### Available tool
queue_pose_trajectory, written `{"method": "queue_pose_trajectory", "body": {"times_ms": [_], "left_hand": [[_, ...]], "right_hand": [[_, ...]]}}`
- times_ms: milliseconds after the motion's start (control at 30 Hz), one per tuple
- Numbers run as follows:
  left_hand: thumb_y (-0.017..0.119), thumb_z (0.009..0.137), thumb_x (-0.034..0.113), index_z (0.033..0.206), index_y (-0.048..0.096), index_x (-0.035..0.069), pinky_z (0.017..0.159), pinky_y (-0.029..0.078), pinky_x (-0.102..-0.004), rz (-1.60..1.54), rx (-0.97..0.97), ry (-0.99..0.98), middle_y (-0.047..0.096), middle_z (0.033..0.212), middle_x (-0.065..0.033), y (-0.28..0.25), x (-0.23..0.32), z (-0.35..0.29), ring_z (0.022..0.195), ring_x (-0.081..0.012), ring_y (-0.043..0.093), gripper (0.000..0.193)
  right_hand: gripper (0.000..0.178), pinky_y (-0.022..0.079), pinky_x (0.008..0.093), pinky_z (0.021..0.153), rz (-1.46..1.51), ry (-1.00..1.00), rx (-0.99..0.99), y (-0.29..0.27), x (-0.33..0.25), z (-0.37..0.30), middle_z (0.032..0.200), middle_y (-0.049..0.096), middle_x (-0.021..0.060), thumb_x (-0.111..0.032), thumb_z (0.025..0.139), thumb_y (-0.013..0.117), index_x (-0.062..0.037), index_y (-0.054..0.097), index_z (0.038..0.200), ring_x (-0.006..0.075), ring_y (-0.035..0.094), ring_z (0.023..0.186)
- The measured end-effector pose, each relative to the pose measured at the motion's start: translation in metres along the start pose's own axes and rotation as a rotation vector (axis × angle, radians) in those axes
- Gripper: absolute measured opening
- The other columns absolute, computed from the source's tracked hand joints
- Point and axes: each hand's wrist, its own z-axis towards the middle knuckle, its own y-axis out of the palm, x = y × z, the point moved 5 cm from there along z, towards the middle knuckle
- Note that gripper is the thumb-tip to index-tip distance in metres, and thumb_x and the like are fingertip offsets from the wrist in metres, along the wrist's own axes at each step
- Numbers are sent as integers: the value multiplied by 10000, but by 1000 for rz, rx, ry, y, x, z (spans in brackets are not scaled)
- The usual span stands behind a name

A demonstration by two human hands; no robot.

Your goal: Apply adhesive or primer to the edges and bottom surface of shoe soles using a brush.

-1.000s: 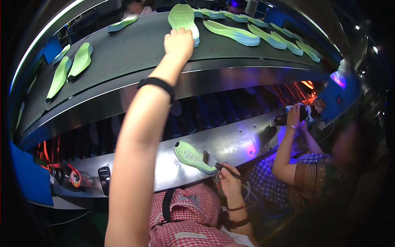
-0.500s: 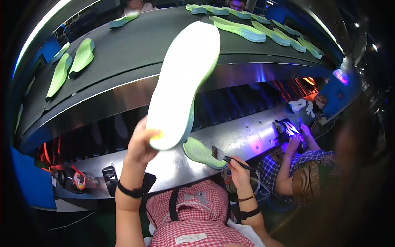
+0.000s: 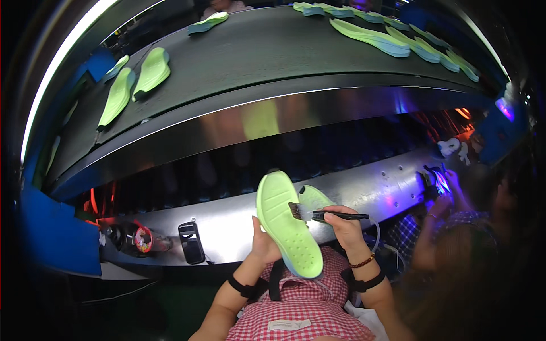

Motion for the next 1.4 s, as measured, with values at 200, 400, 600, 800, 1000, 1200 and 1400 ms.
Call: {"method": "queue_pose_trajectory", "body": {"times_ms": [200,400,600,800,1000,1200,1400], "left_hand": [[163,727,763,1314,298,80,925,363,-495,26,9,-6,416,1257,-177,17,-4,1,1079,-385,465,910],[190,778,709,1310,307,86,920,373,-467,-24,136,23,427,1253,-155,9,-1,5,1084,-342,472,828],[217,797,681,1273,360,102,953,352,-392,93,350,162,452,1225,-109,5,6,10,1107,-269,455,763],[179,810,671,1260,390,96,919,385,-411,186,350,321,486,1196,-105,-6,51,3,1072,-283,482,761],[136,773,724,1309,321,97,939,377,-415,142,68,112,447,1247,-134,21,30,-2,1101,-292,472,845],[116,777,719,1317,302,90,940,385,-415,-123,-94,67,410,1276,-138,53,21,4,1126,-295,447,849],[131,778,718,1313,305,81,929,394,-424,237,258,170,427,1261,-136,46,29,-3,1114,-298,460,850]], "right_hand": [[188,462,211,711,-180,12,-127,30,8,22,851,633,81,-5,744,635,36,612,927,115,586,765],[189,465,200,690,-244,-14,-90,53,-2,37,833,630,72,-30,744,652,39,614,916,97,577,746],[167,471,271,742,-820,-593,-275,95,-8,20,849,639,94,-42,730,647,-6,627,892,178,608,819],[191,474,311,661,-969,-368,-638,83,-13,-24,828,631,144,-120,699,636,-23,630,863,258,618,745],[182,483,243,718,-680,-147,-454,86,-52,-15,869,644,110,7,725,637,13,637,906,136,605,784],[169,485,289,727,-784,-444,-542,111,-51,-21,851,644,119,-18,691,665,-2,642,858,199,622,803],[180,496,272,722,-737,-445,-450,98,-66,-18,864,640,128,-1,692,666,11,637,869,197,620,803]]}}
